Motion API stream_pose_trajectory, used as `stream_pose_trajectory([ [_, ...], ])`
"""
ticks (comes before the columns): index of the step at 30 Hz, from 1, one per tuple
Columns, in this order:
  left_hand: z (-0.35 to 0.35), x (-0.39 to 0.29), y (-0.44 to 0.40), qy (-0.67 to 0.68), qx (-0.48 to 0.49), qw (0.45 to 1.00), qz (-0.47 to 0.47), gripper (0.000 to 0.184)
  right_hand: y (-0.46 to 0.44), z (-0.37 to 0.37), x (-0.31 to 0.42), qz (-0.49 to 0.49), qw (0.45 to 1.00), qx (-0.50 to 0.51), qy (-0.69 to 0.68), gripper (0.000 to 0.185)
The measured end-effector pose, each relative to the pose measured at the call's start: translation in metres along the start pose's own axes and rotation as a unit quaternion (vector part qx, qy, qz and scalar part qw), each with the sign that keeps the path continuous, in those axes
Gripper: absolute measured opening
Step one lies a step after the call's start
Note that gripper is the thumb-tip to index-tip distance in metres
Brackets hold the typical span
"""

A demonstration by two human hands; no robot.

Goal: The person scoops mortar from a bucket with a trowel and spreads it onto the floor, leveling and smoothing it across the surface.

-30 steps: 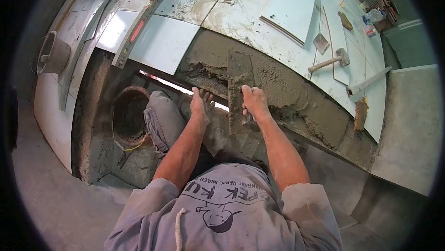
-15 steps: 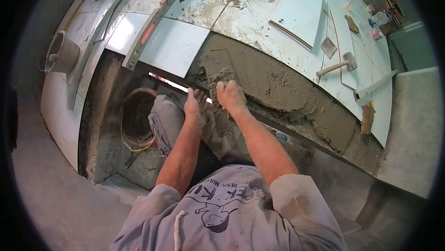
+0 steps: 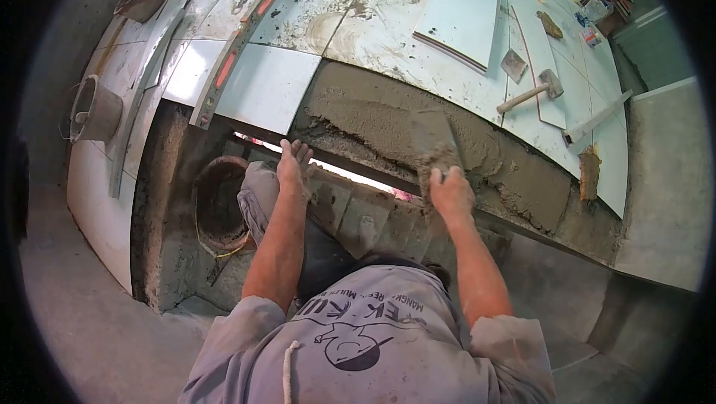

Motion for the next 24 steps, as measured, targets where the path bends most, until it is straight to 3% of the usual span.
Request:
stream_pose_trajectory([
  [3,0.006,0.004,-0.006,-0.012,-0.011,1.000,-0.005,0.074,-0.005,-0.003,-0.026,-0.015,0.993,-0.026,-0.110,0.045],
  [5,0.009,0.010,-0.005,-0.030,-0.018,0.999,0.013,0.074,0.005,0.004,-0.001,-0.070,0.944,0.005,-0.322,0.044],
  [6,0.009,0.011,-0.002,-0.027,-0.017,0.999,0.018,0.074,0.003,-0.001,0.010,-0.070,0.944,0.007,-0.322,0.044],
  [8,0.011,0.015,-0.002,-0.033,-0.023,0.999,0.016,0.074,-0.010,-0.022,0.041,-0.077,0.889,0.093,-0.443,0.043],
  [18,0.018,0.016,-0.001,-0.029,-0.045,0.999,0.001,0.073,-0.020,-0.077,0.175,0.005,0.920,0.144,-0.364,0.048],
  [24,0.018,0.007,-0.003,-0.014,-0.053,0.998,-0.018,0.067,0.007,-0.082,0.209,-0.010,0.812,0.181,-0.555,0.034],
])
Point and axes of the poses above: each hand's wrist, its own y-axis away from the middle knuckle, its own z-axis out of the back of the hand, x = y × z, the point moved 4 cm from there along -y, towards the middle knuckle, and after that the axes turned 7 degrees about -y, right-handed, at the moved point
